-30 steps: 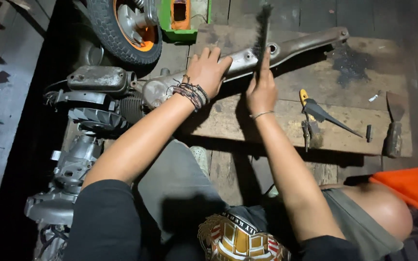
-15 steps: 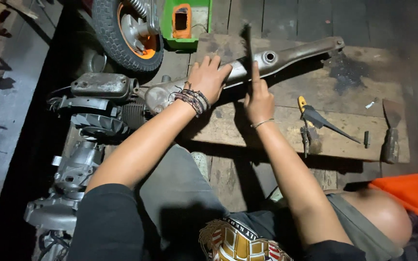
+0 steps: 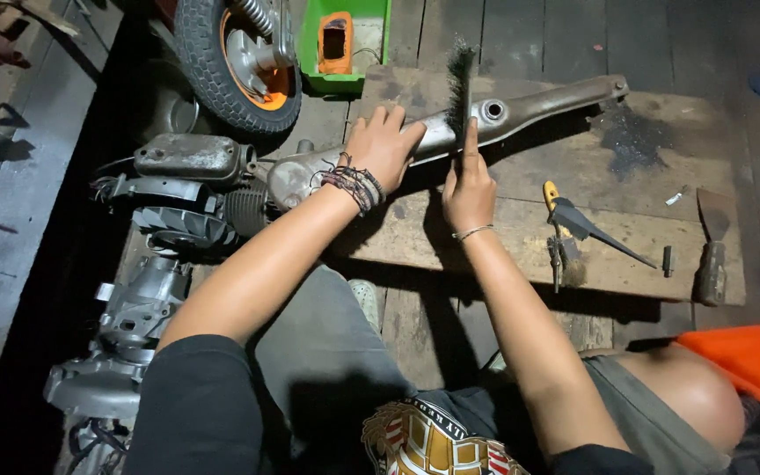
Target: Using a wire brush to clean a metal motorcycle component on a wooden workspace.
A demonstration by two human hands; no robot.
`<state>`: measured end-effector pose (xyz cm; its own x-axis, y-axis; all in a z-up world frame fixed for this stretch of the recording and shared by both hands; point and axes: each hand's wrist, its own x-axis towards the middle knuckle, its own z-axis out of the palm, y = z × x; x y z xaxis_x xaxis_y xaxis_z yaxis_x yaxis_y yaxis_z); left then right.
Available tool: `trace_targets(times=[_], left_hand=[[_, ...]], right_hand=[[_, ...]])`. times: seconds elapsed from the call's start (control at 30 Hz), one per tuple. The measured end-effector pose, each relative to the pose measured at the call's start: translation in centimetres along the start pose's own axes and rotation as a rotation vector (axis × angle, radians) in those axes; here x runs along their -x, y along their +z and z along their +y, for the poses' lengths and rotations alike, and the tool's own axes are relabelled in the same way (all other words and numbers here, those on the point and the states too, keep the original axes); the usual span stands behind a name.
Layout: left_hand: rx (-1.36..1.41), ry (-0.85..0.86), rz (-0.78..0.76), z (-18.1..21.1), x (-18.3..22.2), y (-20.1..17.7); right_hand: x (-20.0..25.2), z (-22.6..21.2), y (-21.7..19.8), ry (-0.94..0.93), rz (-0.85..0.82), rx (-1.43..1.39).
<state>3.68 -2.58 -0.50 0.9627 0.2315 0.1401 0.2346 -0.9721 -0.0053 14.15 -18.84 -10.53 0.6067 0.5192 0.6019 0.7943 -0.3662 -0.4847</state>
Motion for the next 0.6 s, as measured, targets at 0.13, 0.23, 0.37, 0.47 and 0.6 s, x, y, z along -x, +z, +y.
trace_targets(times=[0.13, 0.23, 0.37, 0.47, 0.6], left_hand=[[0.002, -0.005, -0.011, -0.02, -0.14, 0.08], [-0.001, 0.001, 0.011, -0.06, -0.07, 0.24], [0.003, 0.003, 0.023, -0.05, -0.07, 0.12], [0.004, 0.002, 0.027, -0.07, -0.03, 0.19], [0.005, 0.001, 0.018, -0.13, 0.00, 0.03]], right_hand=[[0.23, 0.32, 0.61, 0.007, 0.010, -0.006], [0.27, 0.19, 0.50, 0.020, -0.001, -0.043], [0.32, 0.41, 0.68, 0.021, -0.001, -0.065], [0.41, 0.31, 0.71, 0.026, 0.003, -0.066], [0.61, 0.13, 0.75, 0.022, 0.008, -0.069]])
